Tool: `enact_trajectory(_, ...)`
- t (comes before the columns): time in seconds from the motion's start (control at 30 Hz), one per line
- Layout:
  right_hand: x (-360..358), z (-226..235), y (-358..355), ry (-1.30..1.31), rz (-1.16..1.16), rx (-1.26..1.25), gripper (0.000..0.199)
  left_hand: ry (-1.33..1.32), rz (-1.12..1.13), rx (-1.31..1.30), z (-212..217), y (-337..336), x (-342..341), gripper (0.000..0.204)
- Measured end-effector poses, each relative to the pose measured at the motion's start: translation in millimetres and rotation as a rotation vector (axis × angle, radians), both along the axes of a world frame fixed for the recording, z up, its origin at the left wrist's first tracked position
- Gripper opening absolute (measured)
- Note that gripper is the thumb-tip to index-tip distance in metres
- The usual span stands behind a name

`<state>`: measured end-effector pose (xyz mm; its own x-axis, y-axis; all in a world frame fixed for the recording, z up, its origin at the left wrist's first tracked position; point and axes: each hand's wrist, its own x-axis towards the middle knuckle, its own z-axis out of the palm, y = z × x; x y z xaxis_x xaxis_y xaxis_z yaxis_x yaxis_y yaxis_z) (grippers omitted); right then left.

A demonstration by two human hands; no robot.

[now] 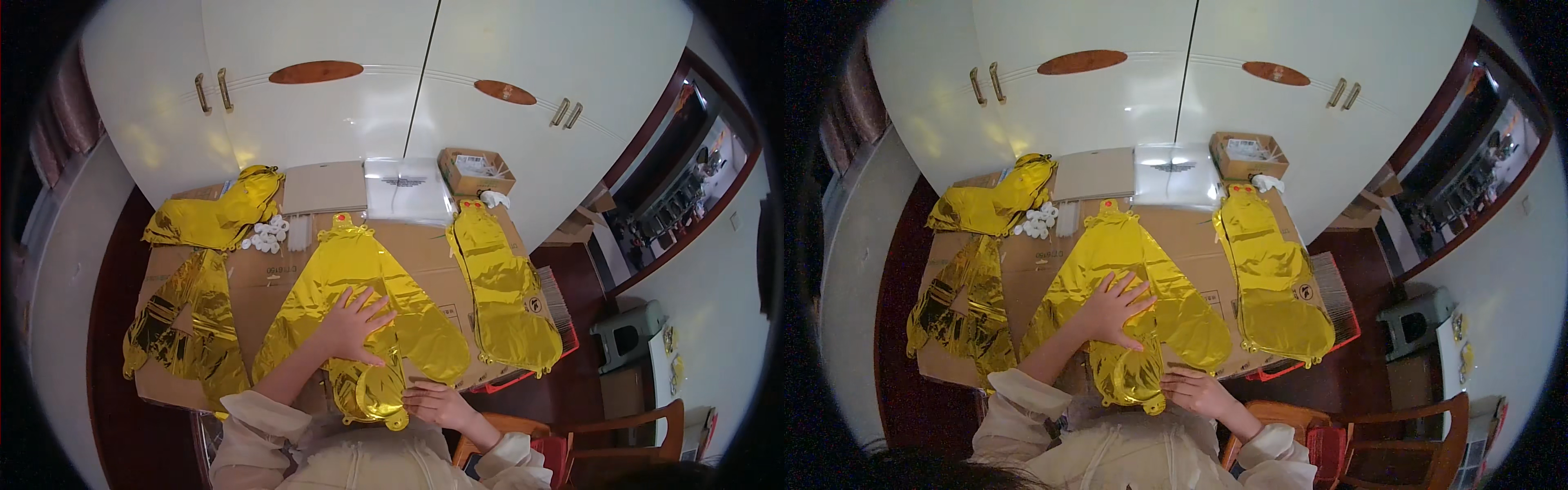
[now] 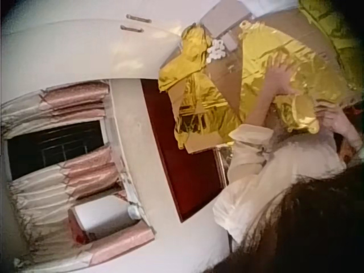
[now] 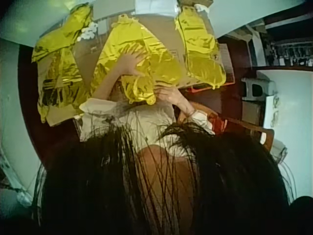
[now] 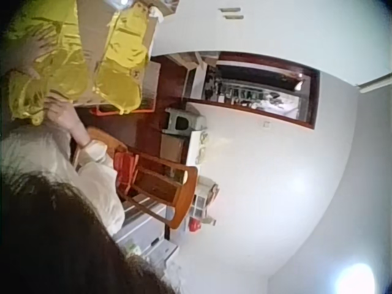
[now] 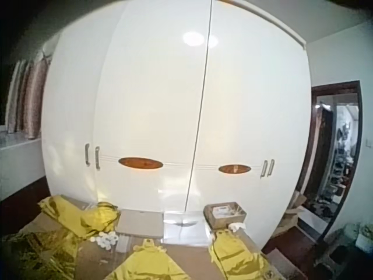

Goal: Folding gold-colored foil bags and preparing them for shipping in cardboard boxes.

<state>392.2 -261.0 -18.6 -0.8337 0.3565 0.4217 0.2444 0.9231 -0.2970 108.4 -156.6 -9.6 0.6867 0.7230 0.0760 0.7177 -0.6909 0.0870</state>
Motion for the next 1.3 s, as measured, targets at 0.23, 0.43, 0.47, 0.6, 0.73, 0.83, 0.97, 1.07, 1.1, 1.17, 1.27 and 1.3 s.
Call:
enact_trajectory(0.23,-0.2,11.3,0.0,-0.015,0.044,-0.130,0.018,-0.034,-0.015,0.017,0.7,-0.9,0.3,0.105)
enact_trajectory(0.43,-2.9,27.9,12.5,0.050,-0.055,-0.347,0.020,-0.025,-0.015,0.031,-0.2,-1.5,-0.2,0.104)
enact_trajectory(0.47,-7.2,26.0,25.3,0.032,-0.110,-0.268,0.021,-0.026,-0.018,0.034,0.5,-1.1,-0.6,0.105)
enact_trajectory(0.6,-24.3,14.3,59.7,-0.091,-0.232,-0.052,0.026,0.003,-0.005,0.038,2.3,-0.8,-1.7,0.103)
enact_trajectory(0.73,-26.5,5.6,70.8,-0.190,-0.248,0.031,0.029,-0.023,-0.031,0.052,-3.1,0.1,-0.1,0.102)
enact_trajectory(0.83,-29.5,6.6,76.6,-0.186,-0.274,0.029,0.031,-0.058,-0.030,0.062,-2.2,-1.4,-1.8,0.101)
enact_trajectory(0.97,-27.1,4.7,81.2,-0.204,-0.264,0.032,0.039,-0.078,-0.032,0.069,-3.9,-2.7,-2.7,0.100)
enact_trajectory(1.07,-23.8,14.4,81.8,-0.220,-0.267,-0.002,0.043,-0.069,-0.027,0.060,-2.8,-3.0,-1.2,0.100)
enact_trajectory(1.1,-19.3,12.0,84.5,-0.190,-0.294,-0.014,0.046,-0.063,-0.022,0.061,-1.4,-2.9,-1.2,0.100)
enact_trajectory(1.17,-15.7,7.1,88.9,-0.186,-0.346,-0.004,0.051,-0.064,-0.026,0.061,-1.8,-2.5,-1.3,0.100)
enact_trajectory(1.27,-12.7,2.6,89.1,-0.260,-0.400,0.030,0.056,-0.045,-0.029,0.050,-1.4,-2.0,0.7,0.101)
enact_trajectory(1.3,-13.9,1.6,88.1,-0.275,-0.401,0.020,0.056,-0.028,-0.025,0.039,-1.2,-2.6,-0.8,0.101)
